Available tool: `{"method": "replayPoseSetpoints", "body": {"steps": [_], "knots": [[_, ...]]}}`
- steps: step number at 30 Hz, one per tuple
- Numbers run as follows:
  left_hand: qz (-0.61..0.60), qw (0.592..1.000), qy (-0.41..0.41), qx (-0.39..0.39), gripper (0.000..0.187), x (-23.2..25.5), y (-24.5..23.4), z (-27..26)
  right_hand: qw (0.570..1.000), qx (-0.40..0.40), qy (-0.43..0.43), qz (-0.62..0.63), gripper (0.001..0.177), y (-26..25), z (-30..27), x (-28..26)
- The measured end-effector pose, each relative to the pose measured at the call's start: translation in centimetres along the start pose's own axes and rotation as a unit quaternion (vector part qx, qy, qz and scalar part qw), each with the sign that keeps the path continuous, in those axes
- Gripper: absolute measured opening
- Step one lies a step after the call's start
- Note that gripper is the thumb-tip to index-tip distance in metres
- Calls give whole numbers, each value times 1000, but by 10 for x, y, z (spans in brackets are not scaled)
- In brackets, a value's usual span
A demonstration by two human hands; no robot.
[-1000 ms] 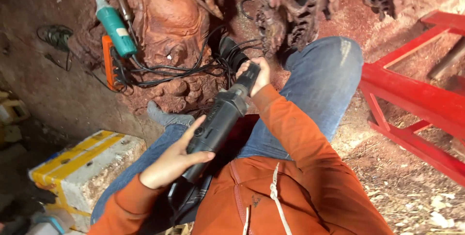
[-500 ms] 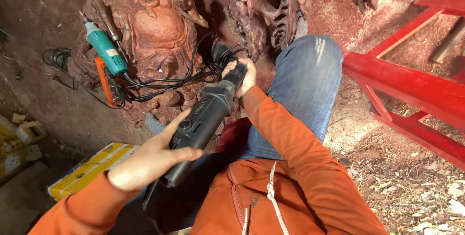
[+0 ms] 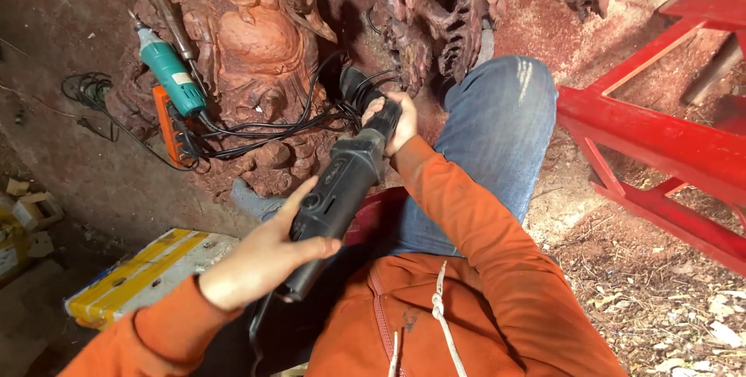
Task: Carving intricate details into a large wooden sculpture using a power die grinder
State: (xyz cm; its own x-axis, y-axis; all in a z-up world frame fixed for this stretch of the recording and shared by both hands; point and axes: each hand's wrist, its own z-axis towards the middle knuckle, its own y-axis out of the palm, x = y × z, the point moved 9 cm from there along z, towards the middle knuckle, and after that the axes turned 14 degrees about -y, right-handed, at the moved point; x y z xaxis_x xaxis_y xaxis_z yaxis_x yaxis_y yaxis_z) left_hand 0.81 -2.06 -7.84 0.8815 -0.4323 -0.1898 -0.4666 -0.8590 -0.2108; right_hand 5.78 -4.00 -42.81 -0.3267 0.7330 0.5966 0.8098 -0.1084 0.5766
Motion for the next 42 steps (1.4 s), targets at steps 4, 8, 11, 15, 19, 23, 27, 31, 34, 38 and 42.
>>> {"method": "replayPoseSetpoints", "body": {"steps": [4,8,11,15,19,23,27,31,34,38,42], "knots": [[-40,999,33,-5,103,-37,9,8,1000,-13,2,-8,15,-3,-8,9],[-107,987,115,-28,102,-85,24,34,994,14,-39,-98,12,-12,-18,19],[-150,976,154,-23,101,-121,36,69,980,51,-73,-177,12,-13,-26,23],[-139,966,203,75,103,-149,52,117,949,69,-118,-285,13,-9,-30,11],[-303,912,276,-27,99,-136,88,137,906,87,-163,-382,14,4,-41,-9],[-311,936,162,-34,103,-130,94,145,839,174,-215,-469,18,-7,-42,-45],[-304,937,167,-41,105,-127,95,149,817,181,-238,-492,23,-3,-47,-55],[-313,935,161,-49,102,-124,94,147,810,183,-248,-500,30,-12,-43,-66],[-321,933,155,-49,100,-123,94,143,800,189,-249,-513,31,-15,-46,-70],[-309,936,159,-51,102,-113,92,133,797,188,-246,-517,33,-14,-41,-76],[-305,939,151,-45,103,-106,84,116,797,196,-243,-516,35,-18,-38,-81]]}}
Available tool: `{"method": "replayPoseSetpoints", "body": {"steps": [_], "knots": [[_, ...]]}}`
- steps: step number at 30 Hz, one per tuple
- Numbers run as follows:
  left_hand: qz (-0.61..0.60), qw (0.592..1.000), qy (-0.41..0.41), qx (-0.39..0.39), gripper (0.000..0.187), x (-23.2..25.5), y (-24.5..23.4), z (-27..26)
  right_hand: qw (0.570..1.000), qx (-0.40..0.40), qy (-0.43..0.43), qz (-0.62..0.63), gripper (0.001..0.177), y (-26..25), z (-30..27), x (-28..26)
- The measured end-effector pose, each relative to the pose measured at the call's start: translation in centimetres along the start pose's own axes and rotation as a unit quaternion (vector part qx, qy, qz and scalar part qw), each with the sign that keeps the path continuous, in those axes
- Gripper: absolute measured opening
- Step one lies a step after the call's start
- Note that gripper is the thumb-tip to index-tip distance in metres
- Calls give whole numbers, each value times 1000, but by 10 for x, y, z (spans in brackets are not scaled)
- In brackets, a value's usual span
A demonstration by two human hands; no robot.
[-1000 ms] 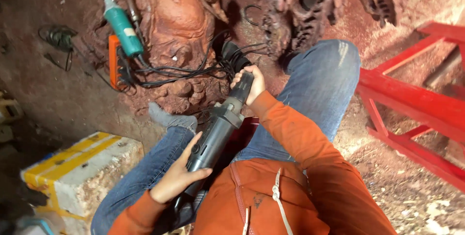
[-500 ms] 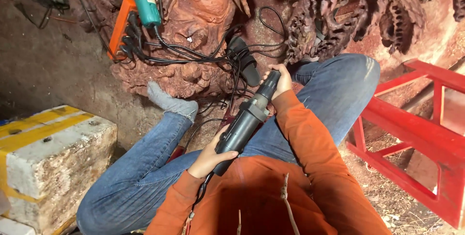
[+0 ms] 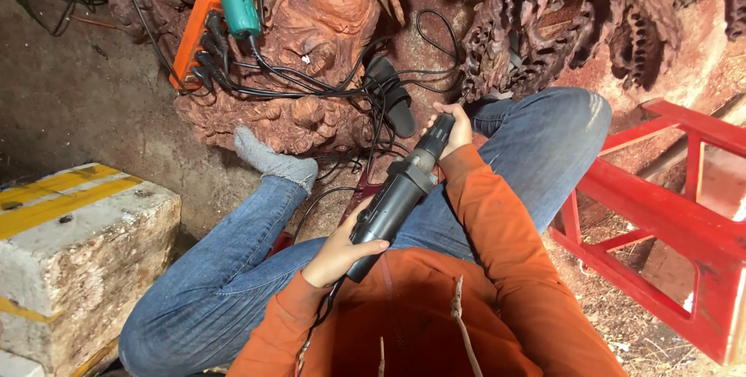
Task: Carving intricate details into a large wooden sculpture using a power die grinder
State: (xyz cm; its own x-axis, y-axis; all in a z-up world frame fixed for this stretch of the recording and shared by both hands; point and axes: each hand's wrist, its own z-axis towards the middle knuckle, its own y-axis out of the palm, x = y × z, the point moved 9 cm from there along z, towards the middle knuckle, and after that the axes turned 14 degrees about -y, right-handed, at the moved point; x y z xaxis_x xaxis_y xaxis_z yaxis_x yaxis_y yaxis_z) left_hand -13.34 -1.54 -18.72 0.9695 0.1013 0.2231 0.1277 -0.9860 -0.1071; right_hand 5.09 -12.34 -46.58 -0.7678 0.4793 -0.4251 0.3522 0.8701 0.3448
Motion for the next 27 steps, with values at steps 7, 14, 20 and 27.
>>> {"method": "replayPoseSetpoints", "body": {"steps": [7,14,20,27], "knots": [[-6,1000,-16,-4,104,-24,-4,15,1000,3,14,-7,36,-6,-2,3],[-81,996,32,-17,98,-40,-3,35,1000,-2,1,-20,43,-1,-1,-2],[-98,993,56,-31,97,-47,-1,46,999,2,-15,-32,47,-2,-2,-5],[-92,993,69,-33,98,-60,1,60,999,9,-7,-36,43,-11,12,4]]}}
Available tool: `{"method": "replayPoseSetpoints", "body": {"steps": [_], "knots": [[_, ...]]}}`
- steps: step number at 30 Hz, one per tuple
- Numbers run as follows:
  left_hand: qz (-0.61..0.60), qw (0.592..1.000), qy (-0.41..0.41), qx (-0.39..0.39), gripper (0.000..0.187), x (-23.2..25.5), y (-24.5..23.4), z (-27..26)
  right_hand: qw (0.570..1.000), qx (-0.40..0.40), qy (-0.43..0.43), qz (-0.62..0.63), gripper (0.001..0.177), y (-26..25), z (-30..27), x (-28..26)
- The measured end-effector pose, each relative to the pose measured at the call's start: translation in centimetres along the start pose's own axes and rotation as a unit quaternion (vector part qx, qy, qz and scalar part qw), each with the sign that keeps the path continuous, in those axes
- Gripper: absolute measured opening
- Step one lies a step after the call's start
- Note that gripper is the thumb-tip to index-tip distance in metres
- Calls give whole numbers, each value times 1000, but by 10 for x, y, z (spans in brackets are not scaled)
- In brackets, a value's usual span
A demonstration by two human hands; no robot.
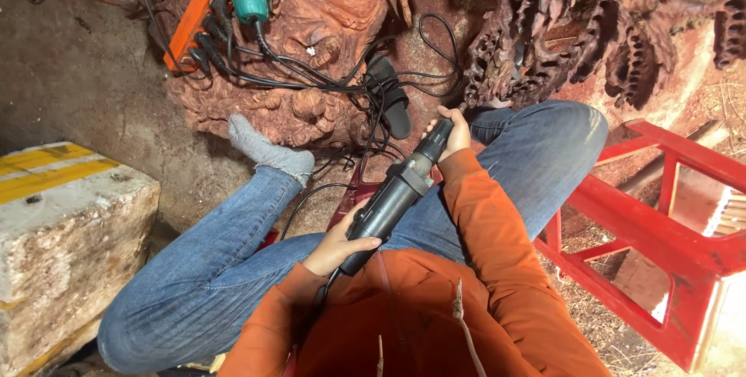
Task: Carving intricate details into a large wooden sculpture using a power die grinder
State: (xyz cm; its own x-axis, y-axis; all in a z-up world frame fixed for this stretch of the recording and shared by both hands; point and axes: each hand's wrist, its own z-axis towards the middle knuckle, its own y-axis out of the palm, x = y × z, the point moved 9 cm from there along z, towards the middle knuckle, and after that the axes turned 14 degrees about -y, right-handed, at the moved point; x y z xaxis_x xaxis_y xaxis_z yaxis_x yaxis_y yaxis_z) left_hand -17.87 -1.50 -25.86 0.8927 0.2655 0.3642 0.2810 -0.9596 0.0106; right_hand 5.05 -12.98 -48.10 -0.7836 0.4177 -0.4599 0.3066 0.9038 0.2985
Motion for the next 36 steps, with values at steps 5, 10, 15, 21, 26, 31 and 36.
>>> {"method": "replayPoseSetpoints", "body": {"steps": [5,10,15,21,26,31,36], "knots": [[-6,1000,9,2,98,0,-3,-1,1000,0,-8,-10,45,5,-9,-10],[0,1000,-3,3,101,5,2,2,1000,2,-6,10,37,13,-15,-21],[15,1000,-7,8,102,-2,4,13,1000,-3,-24,6,44,8,-3,-25],[14,1000,-15,-2,103,0,2,4,1000,-6,-8,12,44,6,-9,-21],[24,1000,-17,4,102,1,2,3,1000,-13,-6,14,47,10,-9,-21],[21,1000,-18,13,102,8,3,-6,1000,-23,-6,7,47,23,-19,-23],[-1,999,-14,30,101,15,3,-16,999,-33,-8,3,55,30,-18,-17]]}}
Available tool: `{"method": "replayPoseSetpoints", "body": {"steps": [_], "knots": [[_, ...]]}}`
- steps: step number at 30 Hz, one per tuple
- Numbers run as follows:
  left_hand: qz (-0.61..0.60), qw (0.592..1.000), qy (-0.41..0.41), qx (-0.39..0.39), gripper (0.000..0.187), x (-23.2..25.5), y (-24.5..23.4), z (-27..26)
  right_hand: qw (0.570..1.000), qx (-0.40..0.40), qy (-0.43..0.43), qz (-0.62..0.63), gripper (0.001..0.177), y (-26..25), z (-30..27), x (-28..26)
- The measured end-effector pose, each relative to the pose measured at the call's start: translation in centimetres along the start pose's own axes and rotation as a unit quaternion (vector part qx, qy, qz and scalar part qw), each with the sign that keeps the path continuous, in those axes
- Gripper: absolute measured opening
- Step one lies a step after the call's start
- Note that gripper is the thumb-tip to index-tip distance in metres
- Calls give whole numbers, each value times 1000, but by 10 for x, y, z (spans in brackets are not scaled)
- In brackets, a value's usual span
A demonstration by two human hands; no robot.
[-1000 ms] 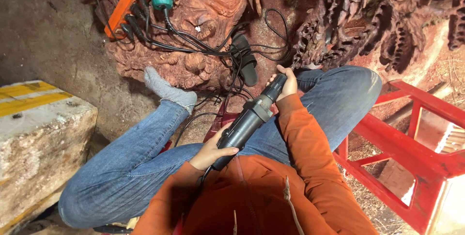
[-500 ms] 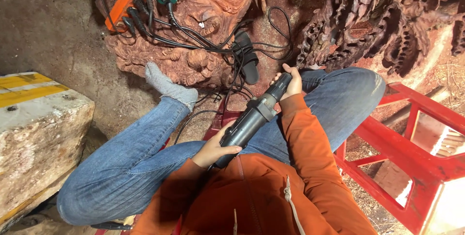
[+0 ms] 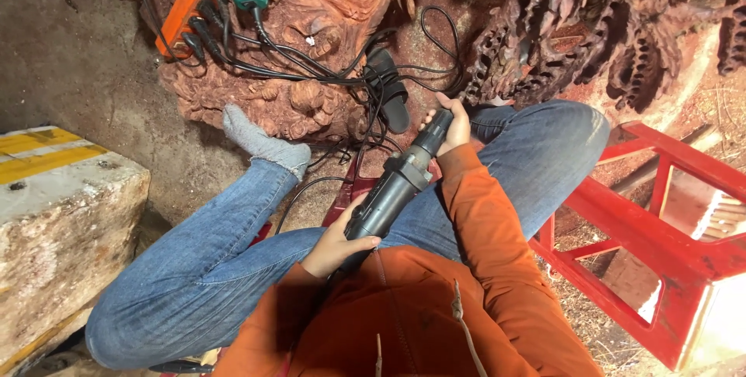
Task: Carving intricate details into a large wooden sculpture using a power die grinder
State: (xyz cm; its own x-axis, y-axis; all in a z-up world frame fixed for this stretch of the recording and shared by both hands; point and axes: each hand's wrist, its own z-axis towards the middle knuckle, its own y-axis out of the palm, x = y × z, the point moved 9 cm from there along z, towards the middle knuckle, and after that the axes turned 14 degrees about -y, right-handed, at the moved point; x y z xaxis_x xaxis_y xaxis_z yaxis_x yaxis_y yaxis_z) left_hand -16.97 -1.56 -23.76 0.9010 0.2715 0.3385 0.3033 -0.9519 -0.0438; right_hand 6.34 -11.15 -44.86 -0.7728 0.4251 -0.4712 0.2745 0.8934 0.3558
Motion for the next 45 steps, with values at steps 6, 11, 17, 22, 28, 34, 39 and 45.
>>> {"method": "replayPoseSetpoints", "body": {"steps": [6,11,17,22,28,34,39,45], "knots": [[13,1000,-4,9,99,14,0,-6,1000,-5,-4,5,58,-5,8,3],[29,999,-13,4,101,12,3,-1,1000,-3,-8,12,58,-10,10,1],[54,998,-12,7,102,-2,0,14,1000,4,-4,25,55,-13,11,-2],[71,997,-19,-8,105,-1,-1,12,999,-5,4,49,54,-16,13,-4],[53,998,-8,-12,105,-15,-1,22,1000,-10,-7,19,51,-16,6,-9],[43,999,13,-3,103,-25,-1,35,1000,-9,-9,1,53,-17,11,-8],[43,999,26,0,103,-28,0,38,1000,-13,-11,-9,51,-20,17,-6],[21,999,25,-12,103,-33,1,44,1000,0,-17,-8,52,-26,25,-2]]}}
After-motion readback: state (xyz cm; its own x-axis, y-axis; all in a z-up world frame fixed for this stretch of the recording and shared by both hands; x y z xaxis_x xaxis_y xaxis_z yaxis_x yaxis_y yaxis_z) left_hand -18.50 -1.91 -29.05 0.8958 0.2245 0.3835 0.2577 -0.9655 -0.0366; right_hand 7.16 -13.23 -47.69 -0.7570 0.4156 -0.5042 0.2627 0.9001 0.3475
